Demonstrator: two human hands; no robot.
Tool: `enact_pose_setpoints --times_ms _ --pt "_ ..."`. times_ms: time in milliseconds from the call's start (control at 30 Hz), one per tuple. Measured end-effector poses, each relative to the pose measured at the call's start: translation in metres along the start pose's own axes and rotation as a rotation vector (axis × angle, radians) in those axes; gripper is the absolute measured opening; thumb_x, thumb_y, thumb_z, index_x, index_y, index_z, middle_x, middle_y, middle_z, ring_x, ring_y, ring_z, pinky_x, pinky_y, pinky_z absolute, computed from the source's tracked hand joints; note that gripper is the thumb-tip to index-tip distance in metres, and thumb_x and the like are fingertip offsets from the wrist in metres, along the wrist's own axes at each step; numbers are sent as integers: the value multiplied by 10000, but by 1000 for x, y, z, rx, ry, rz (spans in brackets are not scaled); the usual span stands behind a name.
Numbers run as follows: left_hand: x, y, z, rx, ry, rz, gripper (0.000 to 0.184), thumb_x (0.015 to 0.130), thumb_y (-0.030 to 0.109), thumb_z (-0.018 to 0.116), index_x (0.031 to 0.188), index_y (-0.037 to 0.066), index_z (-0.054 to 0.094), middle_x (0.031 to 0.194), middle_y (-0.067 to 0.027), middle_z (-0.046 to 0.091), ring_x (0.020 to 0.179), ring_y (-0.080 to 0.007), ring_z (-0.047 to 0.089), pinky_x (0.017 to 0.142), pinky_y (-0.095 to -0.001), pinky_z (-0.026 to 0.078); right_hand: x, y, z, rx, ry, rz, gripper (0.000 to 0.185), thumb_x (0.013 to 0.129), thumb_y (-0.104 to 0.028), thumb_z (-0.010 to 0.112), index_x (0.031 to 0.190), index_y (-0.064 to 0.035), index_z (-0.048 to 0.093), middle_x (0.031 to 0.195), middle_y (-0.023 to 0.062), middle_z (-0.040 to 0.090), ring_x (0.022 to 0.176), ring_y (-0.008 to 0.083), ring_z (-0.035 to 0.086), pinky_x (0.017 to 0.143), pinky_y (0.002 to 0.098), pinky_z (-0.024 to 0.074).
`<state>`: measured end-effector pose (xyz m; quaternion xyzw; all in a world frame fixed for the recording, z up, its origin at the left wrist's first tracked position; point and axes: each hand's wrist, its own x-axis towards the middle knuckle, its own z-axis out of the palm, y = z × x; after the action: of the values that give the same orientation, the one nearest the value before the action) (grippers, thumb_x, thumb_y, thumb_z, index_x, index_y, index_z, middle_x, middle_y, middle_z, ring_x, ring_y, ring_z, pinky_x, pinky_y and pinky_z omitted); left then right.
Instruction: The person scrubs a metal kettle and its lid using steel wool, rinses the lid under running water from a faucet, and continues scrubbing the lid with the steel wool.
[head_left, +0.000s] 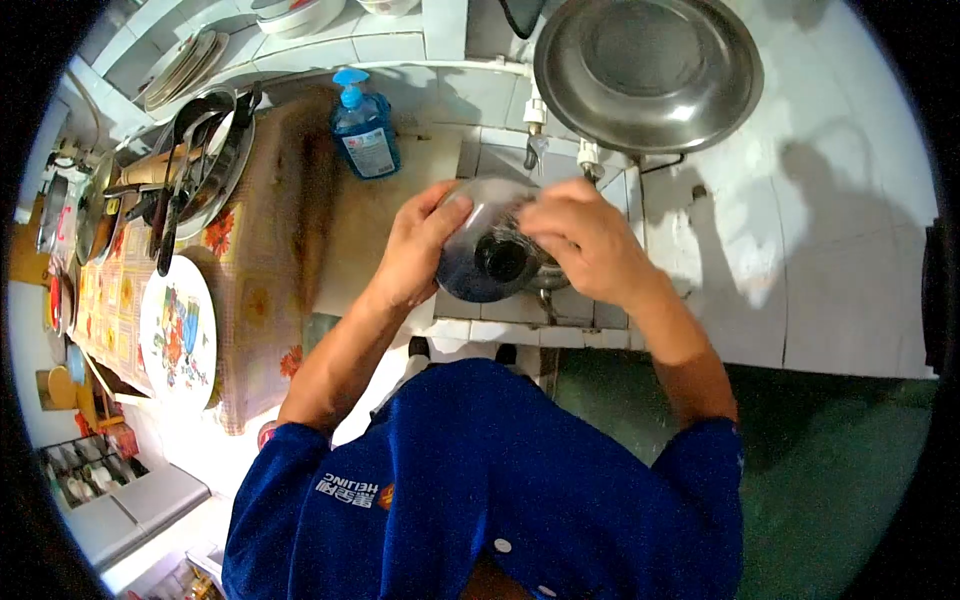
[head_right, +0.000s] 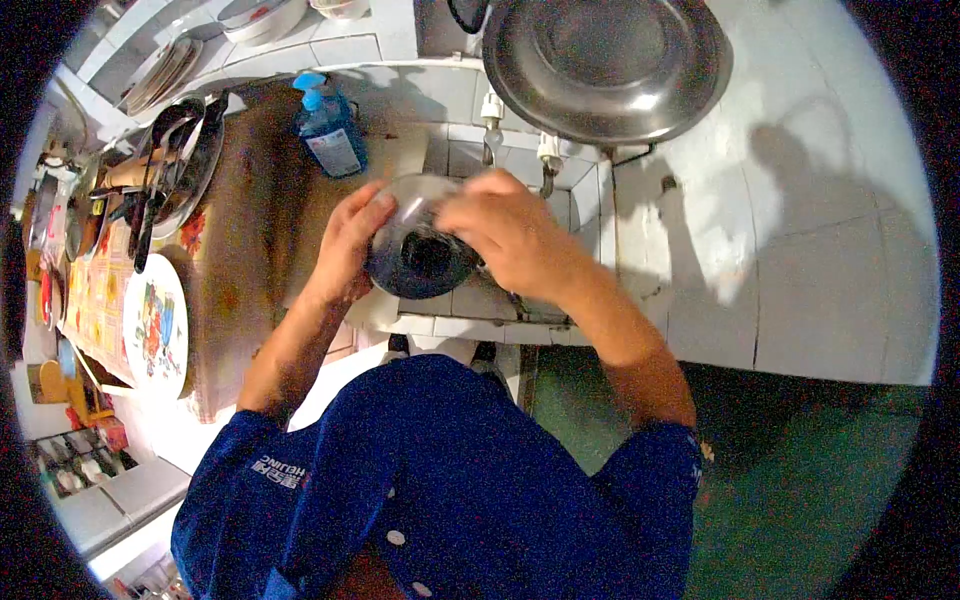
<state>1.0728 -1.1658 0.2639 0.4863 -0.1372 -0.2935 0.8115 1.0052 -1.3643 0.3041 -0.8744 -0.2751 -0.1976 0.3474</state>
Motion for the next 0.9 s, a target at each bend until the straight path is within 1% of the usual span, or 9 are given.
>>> enact_pose_setpoints --times_ms 67,200,333,400,467,600,800,867,900 --pt "-1 -5 2 -1 71 -20 310 930 176 538 1145 -47 555 989 -90 641 842 -124 607 743 -253 496 -4 5 9 -14 -4 72 238 751 18 626 965 -84 626 911 82 636 868 297 575 775 391 483" --pt "1 3 2 24 -16 -6 301 922 163 537 1137 -46 561 972 -86 643 846 -120 603 741 -247 491 14 -5 7 38 -6 -82 197 743 22 676 919 -64 661 949 55 664 929 261 591 794 349 491" --pt "1 0 1 78 119 -15 289 919 167 538 1122 -37 563 980 -74 634 845 -110 599 730 -246 492 2 5 6 19 22 88 172 739 31 675 886 -54 645 944 64 662 919 259 588 771 344 491" --pt "1 -2 4 -52 18 -35 301 920 170 539 1133 -43 550 994 -83 632 849 -119 604 734 -248 496 23 -7 7 43 45 -109 185 764 4 646 917 -95 618 874 76 624 890 291 581 776 389 486" --pt "1 7 -2 8 32 2 319 921 180 547 1146 -47 535 994 -94 633 840 -129 611 722 -251 502 6 -1 6 80 58 -36 203 753 17 652 918 -98 617 903 69 632 889 280 582 774 387 485" --pt "6 4 -2 -12 139 92 319 919 191 558 1144 -32 530 978 -100 632 810 -137 614 684 -260 510 -10 7 21 -12 172 48 175 767 7 647 914 -83 612 967 64 647 904 280 580 792 369 475" --pt "7 5 -2 -138 175 135 399 910 239 580 1188 -27 476 1002 -63 610 882 -140 586 778 -284 491 -38 -11 56 16 477 207 183 747 -4 679 904 -61 605 999 98 651 916 307 579 844 396 453" --pt "8 -9 2 -284 253 196 442 913 249 578 1230 -27 442 1043 -78 592 933 -152 570 798 -291 485 -37 -29 70 20 439 115 195 733 12 683 896 -52 595 1000 101 655 922 309 580 839 412 449" --pt "6 -13 6 -214 280 220 472 917 262 576 1255 -29 422 1073 -89 580 966 -164 559 815 -305 483 -32 -34 75 -112 386 4 188 757 31 680 879 -36 553 992 125 653 925 281 596 825 354 464"
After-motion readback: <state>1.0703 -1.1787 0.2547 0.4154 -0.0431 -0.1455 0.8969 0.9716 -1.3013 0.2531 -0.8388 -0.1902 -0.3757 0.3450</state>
